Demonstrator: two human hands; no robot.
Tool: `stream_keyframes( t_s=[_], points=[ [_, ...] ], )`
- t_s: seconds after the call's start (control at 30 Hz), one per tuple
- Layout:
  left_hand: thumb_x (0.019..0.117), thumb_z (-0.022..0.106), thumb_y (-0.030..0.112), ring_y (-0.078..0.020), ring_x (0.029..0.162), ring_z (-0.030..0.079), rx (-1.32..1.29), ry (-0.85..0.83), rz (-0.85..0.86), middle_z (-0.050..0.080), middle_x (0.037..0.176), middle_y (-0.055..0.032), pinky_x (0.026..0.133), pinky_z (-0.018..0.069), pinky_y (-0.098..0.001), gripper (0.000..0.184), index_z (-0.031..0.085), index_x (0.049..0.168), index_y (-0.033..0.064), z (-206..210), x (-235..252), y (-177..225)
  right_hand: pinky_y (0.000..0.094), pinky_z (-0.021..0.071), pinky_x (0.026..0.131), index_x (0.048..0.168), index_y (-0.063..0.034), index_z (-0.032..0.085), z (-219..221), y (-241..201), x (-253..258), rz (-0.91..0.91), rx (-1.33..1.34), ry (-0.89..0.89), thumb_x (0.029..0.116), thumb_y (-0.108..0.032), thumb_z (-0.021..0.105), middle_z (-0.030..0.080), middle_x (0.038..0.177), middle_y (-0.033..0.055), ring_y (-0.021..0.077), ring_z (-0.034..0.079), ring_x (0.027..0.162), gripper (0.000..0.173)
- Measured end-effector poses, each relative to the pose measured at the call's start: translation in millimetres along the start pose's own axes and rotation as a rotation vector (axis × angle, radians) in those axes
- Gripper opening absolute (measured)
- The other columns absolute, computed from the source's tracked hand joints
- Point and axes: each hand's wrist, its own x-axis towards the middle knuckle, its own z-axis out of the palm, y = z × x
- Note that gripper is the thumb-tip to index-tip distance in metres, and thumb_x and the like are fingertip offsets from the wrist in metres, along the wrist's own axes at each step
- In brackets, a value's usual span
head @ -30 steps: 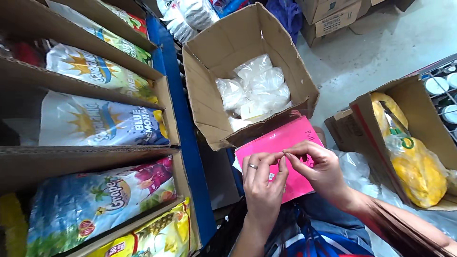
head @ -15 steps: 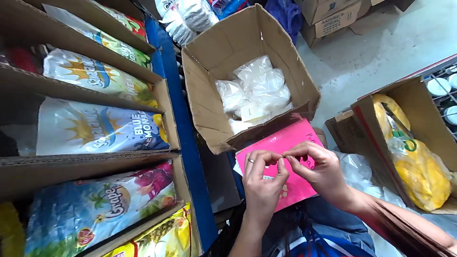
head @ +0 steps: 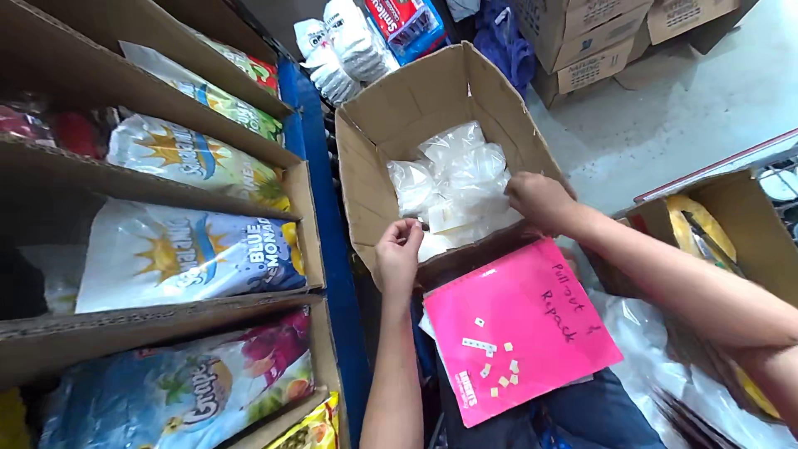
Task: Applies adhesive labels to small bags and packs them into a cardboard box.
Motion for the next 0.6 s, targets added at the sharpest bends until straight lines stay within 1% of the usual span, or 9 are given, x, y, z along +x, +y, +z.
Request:
stream_keyframes(
  t_s=[0.07, 0.1, 0.17, 0.23, 0.3, 0.4, 0.43, 0.53, 0.6],
  points=[
    [0.0974, 0.063, 0.008, -0.002, 0.075, 0.058, 0.062, -0.015, -0.047, 0.065, 0.087, -0.0041, 0.072, 0.0483, -0.0202, 0.015, 0.069, 0.103, -0.0046, 6, 13, -15, 0.0695, 0.0505, 0.084, 0.104, 0.008, 0.069, -3, -3, 29, 0.154, -0.145, -0.356, 0.0998, -0.004, 0.058, 0.067, 0.108, 0.0305, 0.0508, 0.066, 0.104, 0.017],
    [0.0978, 0.062, 0.008, -0.0035, 0.076, 0.058, 0.084, -0.034, -0.068, 0.065, 0.088, -0.0057, 0.073, 0.0485, -0.0212, 0.017, 0.069, 0.104, -0.0057, 10, 16, -22, 0.0708, 0.0491, 0.085, 0.105, 0.0096, 0.068, -4, -6, 43, 0.206, -0.188, -0.485, 0.099, -0.002, 0.058, 0.066, 0.112, 0.0323, 0.0522, 0.064, 0.107, 0.016],
    [0.0979, 0.06, 0.007, -0.0069, 0.079, 0.059, 0.089, -0.063, -0.098, 0.065, 0.09, -0.0092, 0.075, 0.0491, -0.0242, 0.019, 0.068, 0.106, -0.008, 15, 17, -31, 0.0711, 0.0469, 0.089, 0.109, 0.0133, 0.065, -4, -12, 72, 0.252, -0.243, -0.613, 0.0974, 0.001, 0.059, 0.062, 0.12, 0.0346, 0.0533, 0.06, 0.114, 0.018],
    [0.0982, 0.06, 0.007, -0.0063, 0.079, 0.059, 0.061, -0.063, -0.131, 0.065, 0.091, -0.0088, 0.075, 0.0493, -0.0235, 0.019, 0.067, 0.106, -0.0085, 18, 17, -35, 0.071, 0.0462, 0.091, 0.111, 0.0148, 0.065, 6, -10, 101, 0.258, -0.275, -0.617, 0.0955, 0.004, 0.061, 0.062, 0.122, 0.0353, 0.0535, 0.06, 0.117, 0.019],
    [0.0986, 0.06, 0.006, -0.006, 0.08, 0.06, 0.023, -0.055, -0.164, 0.064, 0.092, -0.009, 0.076, 0.0512, -0.0231, 0.019, 0.067, 0.107, -0.0088, 19, 19, -36, 0.0701, 0.0455, 0.093, 0.113, 0.0142, 0.065, 23, -4, 136, 0.262, -0.317, -0.617, 0.0975, 0.003, 0.058, 0.061, 0.126, 0.0343, 0.0524, 0.059, 0.12, 0.021],
    [0.0992, 0.06, 0.006, -0.0069, 0.079, 0.064, -0.049, -0.043, -0.256, 0.065, 0.093, -0.0086, 0.076, 0.0551, -0.0246, 0.018, 0.066, 0.108, -0.0091, 22, 20, -39, 0.0688, 0.0448, 0.096, 0.116, 0.0137, 0.064, 55, 7, 186, 0.248, -0.358, -0.64, 0.0981, -0.006, 0.063, 0.06, 0.129, 0.0334, 0.0505, 0.057, 0.124, 0.026],
    [0.0989, 0.06, 0.006, -0.007, 0.08, 0.065, -0.081, -0.038, -0.278, 0.065, 0.093, -0.0075, 0.077, 0.0564, -0.0256, 0.017, 0.066, 0.107, -0.0081, 22, 19, -41, 0.069, 0.0439, 0.097, 0.118, 0.0137, 0.063, 67, 11, 200, 0.235, -0.356, -0.65, 0.0978, -0.01, 0.066, 0.06, 0.13, 0.0337, 0.0505, 0.057, 0.125, 0.032],
    [0.0967, 0.06, 0.006, -0.0054, 0.083, 0.066, -0.169, -0.04, -0.306, 0.064, 0.092, -0.0024, 0.081, 0.0594, -0.027, 0.014, 0.065, 0.104, -0.0049, 18, 13, -45, 0.0702, 0.0409, 0.102, 0.134, 0.0114, 0.056, 111, 27, 230, 0.185, -0.319, -0.674, 0.0932, -0.017, 0.075, 0.056, 0.136, 0.0343, 0.0514, 0.053, 0.13, 0.053],
    [0.0941, 0.06, 0.005, -0.0037, 0.083, 0.067, -0.185, -0.038, -0.285, 0.065, 0.091, -0.0004, 0.081, 0.0595, -0.0253, 0.013, 0.066, 0.102, -0.0043, 16, 10, -47, 0.0702, 0.0395, 0.104, 0.138, 0.0092, 0.054, 140, 36, 235, 0.154, -0.312, -0.679, 0.0902, -0.019, 0.078, 0.055, 0.138, 0.0334, 0.0517, 0.051, 0.131, 0.061]
  ],
)
